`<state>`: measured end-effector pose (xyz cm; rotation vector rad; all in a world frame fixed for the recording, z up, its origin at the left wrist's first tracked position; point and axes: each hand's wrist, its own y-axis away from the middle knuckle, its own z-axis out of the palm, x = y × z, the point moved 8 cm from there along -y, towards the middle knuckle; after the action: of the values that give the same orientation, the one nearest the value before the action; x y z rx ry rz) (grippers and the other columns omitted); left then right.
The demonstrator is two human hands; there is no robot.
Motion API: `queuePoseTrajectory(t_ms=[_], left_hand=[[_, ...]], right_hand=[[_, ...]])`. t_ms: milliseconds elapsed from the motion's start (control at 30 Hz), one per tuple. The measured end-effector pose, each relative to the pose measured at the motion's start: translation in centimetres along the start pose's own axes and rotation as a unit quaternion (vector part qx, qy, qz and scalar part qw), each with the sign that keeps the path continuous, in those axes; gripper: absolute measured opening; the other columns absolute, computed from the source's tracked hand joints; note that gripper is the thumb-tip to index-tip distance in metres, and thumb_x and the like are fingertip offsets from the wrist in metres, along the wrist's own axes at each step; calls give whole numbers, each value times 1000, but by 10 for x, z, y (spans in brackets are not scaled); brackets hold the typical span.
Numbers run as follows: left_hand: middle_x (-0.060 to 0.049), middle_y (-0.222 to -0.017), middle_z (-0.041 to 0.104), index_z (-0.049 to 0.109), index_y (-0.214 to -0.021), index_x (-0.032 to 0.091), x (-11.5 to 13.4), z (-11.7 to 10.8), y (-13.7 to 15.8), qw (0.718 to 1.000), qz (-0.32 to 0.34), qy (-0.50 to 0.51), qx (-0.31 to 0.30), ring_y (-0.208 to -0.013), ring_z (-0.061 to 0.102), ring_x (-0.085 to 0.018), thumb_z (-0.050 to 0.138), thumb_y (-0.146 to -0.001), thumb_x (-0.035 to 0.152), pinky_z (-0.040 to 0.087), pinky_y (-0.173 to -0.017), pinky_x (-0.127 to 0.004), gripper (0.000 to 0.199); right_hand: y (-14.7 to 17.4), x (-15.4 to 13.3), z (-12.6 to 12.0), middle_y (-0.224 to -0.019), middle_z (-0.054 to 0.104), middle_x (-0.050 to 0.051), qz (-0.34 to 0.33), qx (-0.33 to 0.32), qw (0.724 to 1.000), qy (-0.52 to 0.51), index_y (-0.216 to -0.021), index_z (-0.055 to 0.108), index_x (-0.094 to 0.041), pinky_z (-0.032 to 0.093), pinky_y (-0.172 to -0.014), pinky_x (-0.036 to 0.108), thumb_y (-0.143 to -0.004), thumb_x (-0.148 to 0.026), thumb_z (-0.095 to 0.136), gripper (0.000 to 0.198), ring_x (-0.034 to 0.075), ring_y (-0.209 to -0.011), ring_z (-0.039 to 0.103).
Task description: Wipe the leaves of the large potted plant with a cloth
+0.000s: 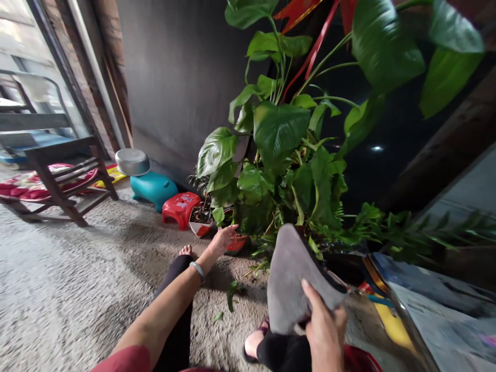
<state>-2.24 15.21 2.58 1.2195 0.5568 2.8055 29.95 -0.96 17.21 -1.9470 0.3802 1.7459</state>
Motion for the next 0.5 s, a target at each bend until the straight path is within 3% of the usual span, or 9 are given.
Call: queuePoseTrajectory(t_ms=[67, 133, 233, 300, 367, 433, 500], left_hand=[[-5, -81, 72, 81, -93, 14, 9, -2, 10, 1000, 17, -4, -3, -72, 63, -16, 77, -82, 25, 49, -71, -28, 16], [-5, -81, 72, 81, -93, 13, 12, 2, 19, 1000, 21, -12, -10, -73, 64, -17, 80, -80, 26, 48, -71, -28, 18], [-6, -80, 73, 81, -89, 13, 10, 7, 27, 999, 15, -16, -26, -73, 65, -18, 83, -77, 27, 48, -70, -28, 18], [-7, -80, 74, 80, -86, 13, 9, 8, 28, 999, 6, -8, -36, -73, 66, -19, 84, -77, 28, 49, -70, -29, 18], [-7, -82, 75, 80, -88, 14, 7, 7, 29, 999, -3, 2, -41, -72, 66, -19, 83, -79, 29, 50, -69, -30, 18], [-7, -83, 75, 80, -93, 14, 5, 7, 30, 999, -11, 10, -43, -72, 65, -18, 82, -80, 28, 50, -68, -28, 19], [-6, -84, 73, 81, -99, 15, 0, 9, 31, 999, -20, 13, -45, -72, 66, -17, 82, -82, 29, 50, -67, -28, 22]], right_hand=[[-12, -30, 38, -103, 82, 8, -49, -2, 999, -18, -106, 76, -22, 60, -92, 41, -74, -50, 83, 43, 29, -101, 77], [-19, -51, 80, -96, 82, 9, -97, -46, 994, -26, -95, 75, -22, 59, -90, 41, -68, -51, 81, 41, 29, -94, 76], [-10, -44, 122, -83, 80, 7, -55, -156, 986, 30, -83, 75, -24, 59, -84, 42, -59, -45, 80, 32, 30, -84, 74], [2, -34, 113, -84, 80, 8, -18, -175, 983, 45, -82, 76, -24, 59, -85, 42, -57, -39, 80, 29, 31, -85, 74], [8, -40, 86, -91, 81, 8, -25, -140, 990, 9, -87, 78, -23, 59, -88, 42, -58, -36, 83, 32, 30, -89, 74], [5, -62, 58, -94, 81, 7, -82, -72, 993, -35, -95, 78, -22, 58, -89, 41, -62, -37, 86, 37, 28, -89, 74], [-1, -89, 47, -95, 81, 6, -165, -11, 986, -39, -100, 78, -21, 57, -89, 41, -66, -39, 86, 40, 26, -89, 73]])
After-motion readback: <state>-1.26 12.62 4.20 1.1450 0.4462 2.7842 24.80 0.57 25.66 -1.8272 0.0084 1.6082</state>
